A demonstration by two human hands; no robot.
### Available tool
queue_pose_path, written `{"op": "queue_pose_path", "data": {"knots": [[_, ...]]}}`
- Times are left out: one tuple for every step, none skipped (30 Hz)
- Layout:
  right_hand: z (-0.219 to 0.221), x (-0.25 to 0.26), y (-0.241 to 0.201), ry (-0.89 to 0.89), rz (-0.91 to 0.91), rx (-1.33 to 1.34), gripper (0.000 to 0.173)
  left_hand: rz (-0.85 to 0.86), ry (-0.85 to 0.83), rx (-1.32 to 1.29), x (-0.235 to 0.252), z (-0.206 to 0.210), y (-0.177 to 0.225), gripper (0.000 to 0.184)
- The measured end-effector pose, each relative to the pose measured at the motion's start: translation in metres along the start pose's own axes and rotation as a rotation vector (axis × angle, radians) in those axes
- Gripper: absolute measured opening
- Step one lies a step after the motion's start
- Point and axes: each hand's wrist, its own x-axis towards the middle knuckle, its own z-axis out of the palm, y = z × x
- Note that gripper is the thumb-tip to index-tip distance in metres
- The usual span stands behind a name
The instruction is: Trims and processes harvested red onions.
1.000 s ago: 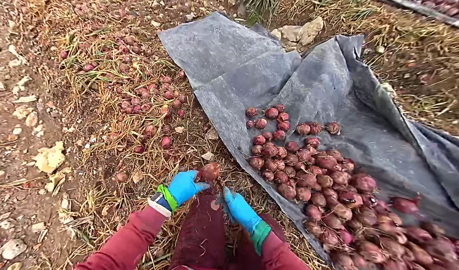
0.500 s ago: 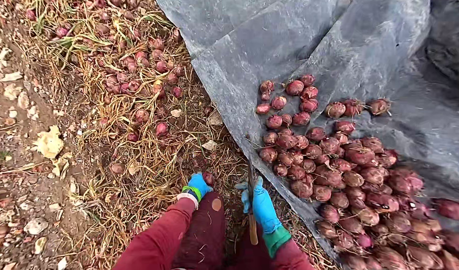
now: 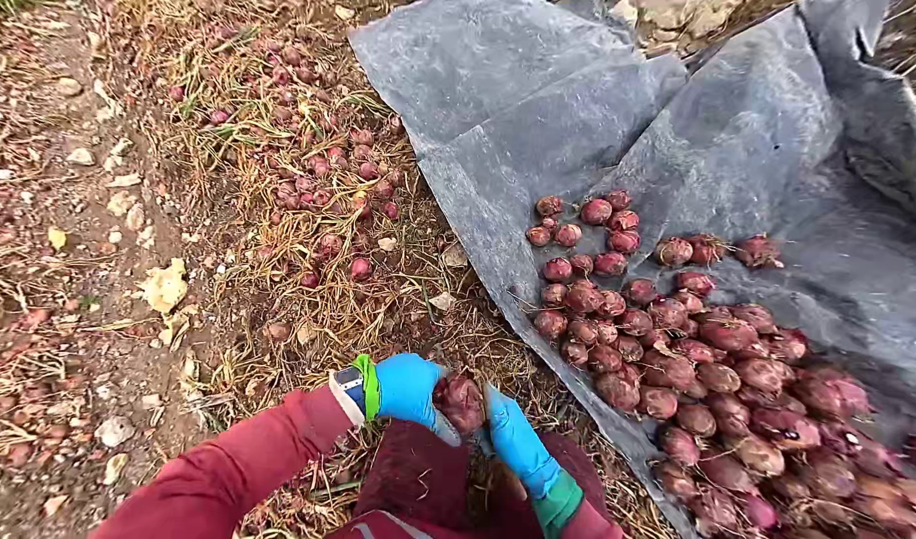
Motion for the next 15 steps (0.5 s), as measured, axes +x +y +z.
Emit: {"op": "queue_pose_path", "data": {"knots": [[0.003,-0.006,-0.004,-0.035,0.053,-0.037,0.089,-0.017,0.007,0.064,-0.008,0.001,0.0,0.08],[0.004,-0.012,-0.005,-0.057,0.08,-0.019,0.087,-0.054,0.038,0.12,-0.014,0.004,-0.001,0.081],[0.006,-0.02,-0.004,-0.058,0.066,0.063,0.088,-0.11,0.096,0.142,-0.019,0.007,-0.004,0.081],[0.007,-0.026,-0.002,-0.048,0.035,0.18,0.089,-0.182,0.181,0.127,-0.021,0.008,-0.01,0.081],[0.009,-0.031,0.001,-0.02,0.02,0.279,0.088,-0.26,0.277,0.066,-0.024,0.006,-0.017,0.081],[0.011,-0.035,0.005,0.012,0.038,0.319,0.086,-0.306,0.376,-0.023,-0.028,0.006,-0.023,0.081],[0.013,-0.037,0.01,0.021,0.077,0.281,0.087,-0.314,0.447,-0.107,-0.032,0.009,-0.024,0.079],[0.013,-0.035,0.014,-0.022,0.116,0.18,0.089,-0.291,0.466,-0.146,-0.036,0.012,-0.018,0.074],[0.012,-0.033,0.016,-0.111,0.131,0.064,0.093,-0.242,0.423,-0.123,-0.04,0.017,-0.008,0.066],[0.012,-0.03,0.014,-0.196,0.131,-0.03,0.096,-0.162,0.336,-0.053,-0.042,0.025,0.007,0.056],[0.012,-0.027,0.009,-0.238,0.114,-0.087,0.097,-0.06,0.218,0.019,-0.043,0.033,0.022,0.049],[0.012,-0.023,0.003,-0.231,0.088,-0.125,0.095,0.038,0.118,0.064,-0.042,0.037,0.034,0.047],[0.009,-0.018,-0.002,-0.199,0.065,-0.128,0.093,0.083,0.077,0.076,-0.038,0.036,0.039,0.045],[0.005,-0.014,-0.005,-0.139,0.038,-0.093,0.092,0.074,0.099,0.058,-0.032,0.029,0.034,0.042],[-0.001,-0.008,-0.006,-0.054,0.003,-0.018,0.094,0.003,0.175,0.014,-0.021,0.017,0.021,0.039]]}}
